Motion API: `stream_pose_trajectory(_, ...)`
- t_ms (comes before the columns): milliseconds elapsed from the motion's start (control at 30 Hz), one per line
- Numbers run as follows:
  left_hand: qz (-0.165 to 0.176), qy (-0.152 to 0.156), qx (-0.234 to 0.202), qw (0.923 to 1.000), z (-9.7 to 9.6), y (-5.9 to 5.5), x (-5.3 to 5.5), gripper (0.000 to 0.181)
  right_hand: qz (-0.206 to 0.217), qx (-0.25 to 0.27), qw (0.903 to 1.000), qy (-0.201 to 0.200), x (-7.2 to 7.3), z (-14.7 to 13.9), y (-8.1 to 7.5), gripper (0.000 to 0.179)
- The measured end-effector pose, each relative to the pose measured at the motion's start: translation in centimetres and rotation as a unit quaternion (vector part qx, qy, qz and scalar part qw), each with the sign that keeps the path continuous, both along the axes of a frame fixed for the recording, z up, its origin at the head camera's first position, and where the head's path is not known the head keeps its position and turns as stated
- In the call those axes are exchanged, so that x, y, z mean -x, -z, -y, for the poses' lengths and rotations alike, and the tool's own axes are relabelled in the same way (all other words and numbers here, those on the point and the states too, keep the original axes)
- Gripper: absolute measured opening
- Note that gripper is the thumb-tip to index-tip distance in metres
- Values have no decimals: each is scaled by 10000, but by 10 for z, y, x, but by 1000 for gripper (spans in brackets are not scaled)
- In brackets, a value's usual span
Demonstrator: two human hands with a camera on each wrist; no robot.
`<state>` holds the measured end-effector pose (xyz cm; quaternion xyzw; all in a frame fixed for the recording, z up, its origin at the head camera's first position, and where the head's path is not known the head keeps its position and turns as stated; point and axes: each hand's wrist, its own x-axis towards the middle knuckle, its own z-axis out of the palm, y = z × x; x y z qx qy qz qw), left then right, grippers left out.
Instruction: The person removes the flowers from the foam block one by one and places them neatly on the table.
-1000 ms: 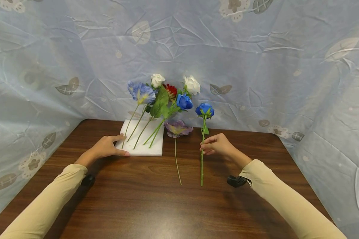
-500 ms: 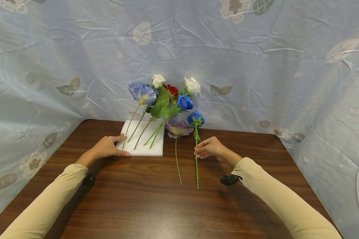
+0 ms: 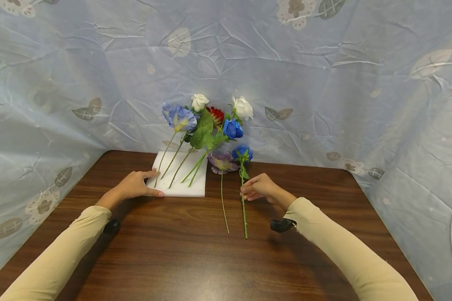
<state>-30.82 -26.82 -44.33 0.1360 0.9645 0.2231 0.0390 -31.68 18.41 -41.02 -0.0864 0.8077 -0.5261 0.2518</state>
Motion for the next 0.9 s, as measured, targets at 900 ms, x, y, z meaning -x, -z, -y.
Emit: stream_pose_trajectory(900, 0, -46, -7, 10000, 0, 1, 0, 103, -126, -285, 9995, 51, 4, 16, 15, 32)
